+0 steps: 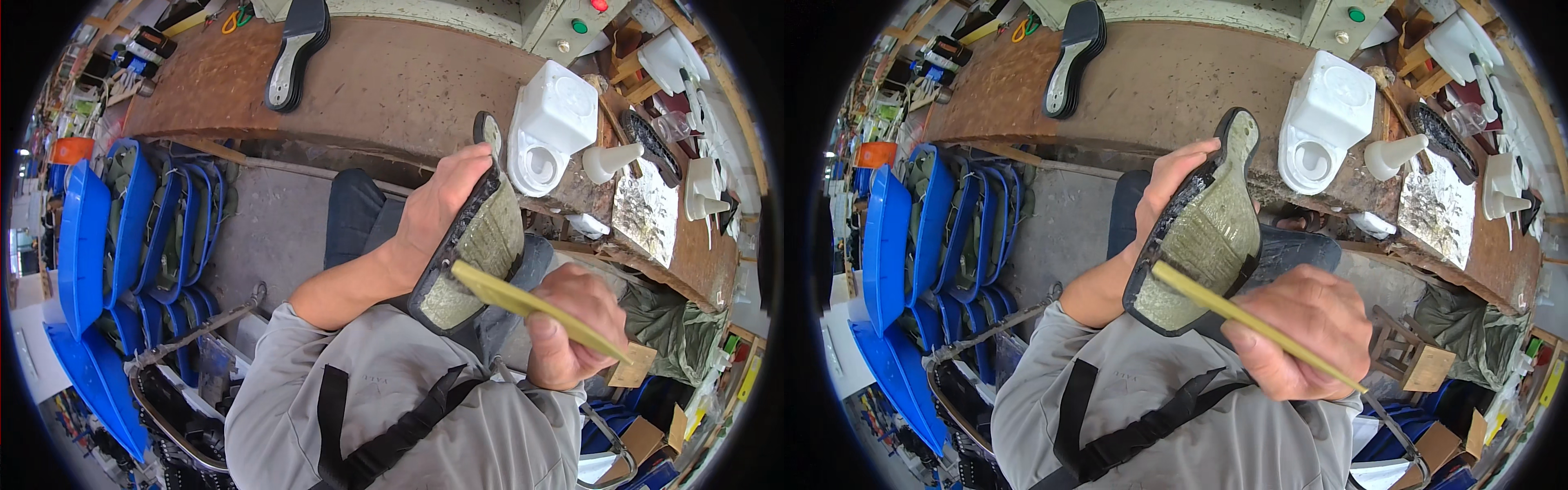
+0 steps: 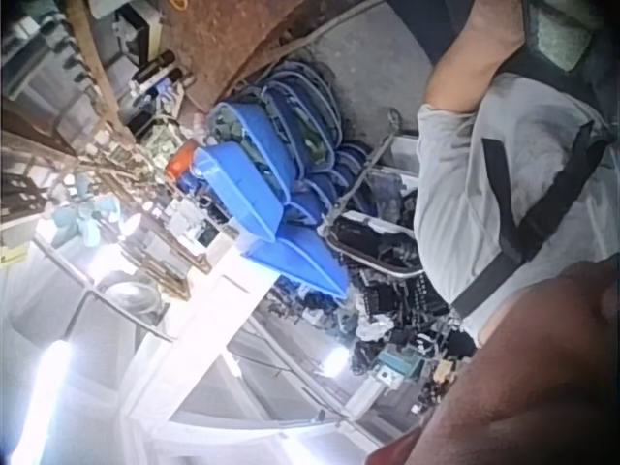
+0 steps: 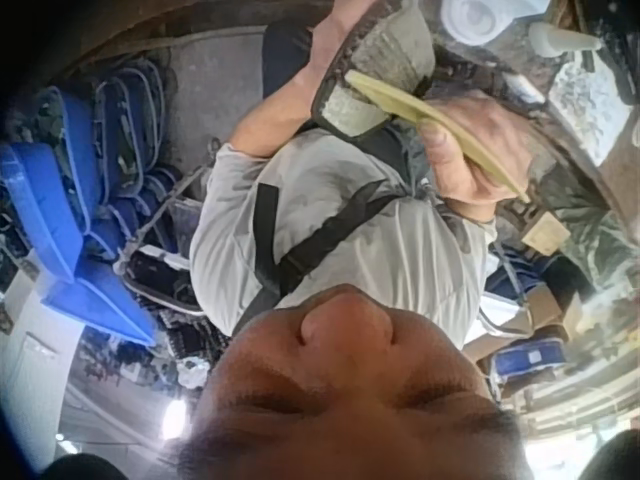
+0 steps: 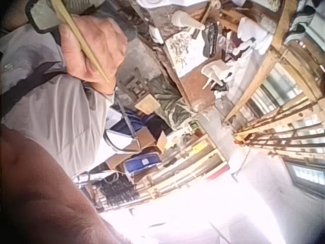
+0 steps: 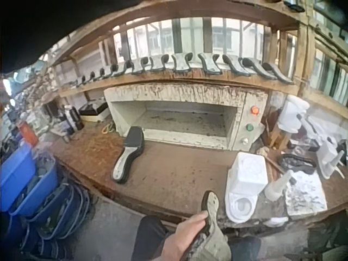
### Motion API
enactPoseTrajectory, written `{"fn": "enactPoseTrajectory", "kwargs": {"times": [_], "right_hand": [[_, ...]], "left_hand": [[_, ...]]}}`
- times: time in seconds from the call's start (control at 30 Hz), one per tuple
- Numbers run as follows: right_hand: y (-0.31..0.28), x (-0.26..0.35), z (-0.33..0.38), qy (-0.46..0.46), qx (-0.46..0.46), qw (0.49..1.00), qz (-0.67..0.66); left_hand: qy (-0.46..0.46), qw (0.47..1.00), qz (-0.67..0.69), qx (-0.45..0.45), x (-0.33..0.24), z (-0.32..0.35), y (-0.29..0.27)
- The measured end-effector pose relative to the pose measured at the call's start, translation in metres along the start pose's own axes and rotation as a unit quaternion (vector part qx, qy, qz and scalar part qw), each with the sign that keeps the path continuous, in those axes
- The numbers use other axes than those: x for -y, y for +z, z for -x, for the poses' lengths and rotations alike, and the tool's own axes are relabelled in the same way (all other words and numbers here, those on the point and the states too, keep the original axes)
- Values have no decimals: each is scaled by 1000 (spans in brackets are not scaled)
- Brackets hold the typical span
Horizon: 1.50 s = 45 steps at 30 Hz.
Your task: Apply adhesive to the edges and surface of shoe soles using a yellow spatula-like tool.
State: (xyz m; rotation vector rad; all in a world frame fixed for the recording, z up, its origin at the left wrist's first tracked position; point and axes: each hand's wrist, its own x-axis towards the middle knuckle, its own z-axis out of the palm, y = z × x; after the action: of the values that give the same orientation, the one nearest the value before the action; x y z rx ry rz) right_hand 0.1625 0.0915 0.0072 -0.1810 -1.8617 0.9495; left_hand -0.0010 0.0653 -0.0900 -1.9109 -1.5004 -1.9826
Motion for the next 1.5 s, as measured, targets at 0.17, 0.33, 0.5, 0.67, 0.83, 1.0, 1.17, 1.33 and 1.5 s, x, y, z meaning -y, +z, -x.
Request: {"fn": "enactPoseTrajectory", "kwargs": {"times": [0.17, 0.33, 0.5, 0.67, 0.83, 1.0, 1.17, 1.33, 1.5], "right_hand": [[2, 5, 7, -63, 35, 997, -4], [2, 8, 7, -98, 43, 994, -6], [-3, 7, 3, -112, 53, 992, -18], [-16, 3, -5, -108, 108, 987, -47], [-17, 5, -21, -105, 149, 980, -74], [-25, -6, -14, -150, 188, 966, -94], [-33, -8, -8, -83, 143, 979, -123], [5, 16, -26, 95, -90, 991, 11], [8, 5, -10, -196, -103, 968, -114]], "left_hand": [[-28, 999, 30, 30, -8, 0, -3], [-21, 998, 9, 57, -23, -8, -10], [-58, 988, 49, 136, -36, -12, -18], [-100, 968, 98, 209, -42, -12, -23], [-119, 950, 128, 260, -46, -14, -26], [-135, 932, 177, 286, -46, -17, -30], [-117, 953, 121, 251, -43, -21, -33], [-169, 951, 136, 219, -39, -26, -39], [-192, 948, 95, 235, -37, -28, -40]]}}
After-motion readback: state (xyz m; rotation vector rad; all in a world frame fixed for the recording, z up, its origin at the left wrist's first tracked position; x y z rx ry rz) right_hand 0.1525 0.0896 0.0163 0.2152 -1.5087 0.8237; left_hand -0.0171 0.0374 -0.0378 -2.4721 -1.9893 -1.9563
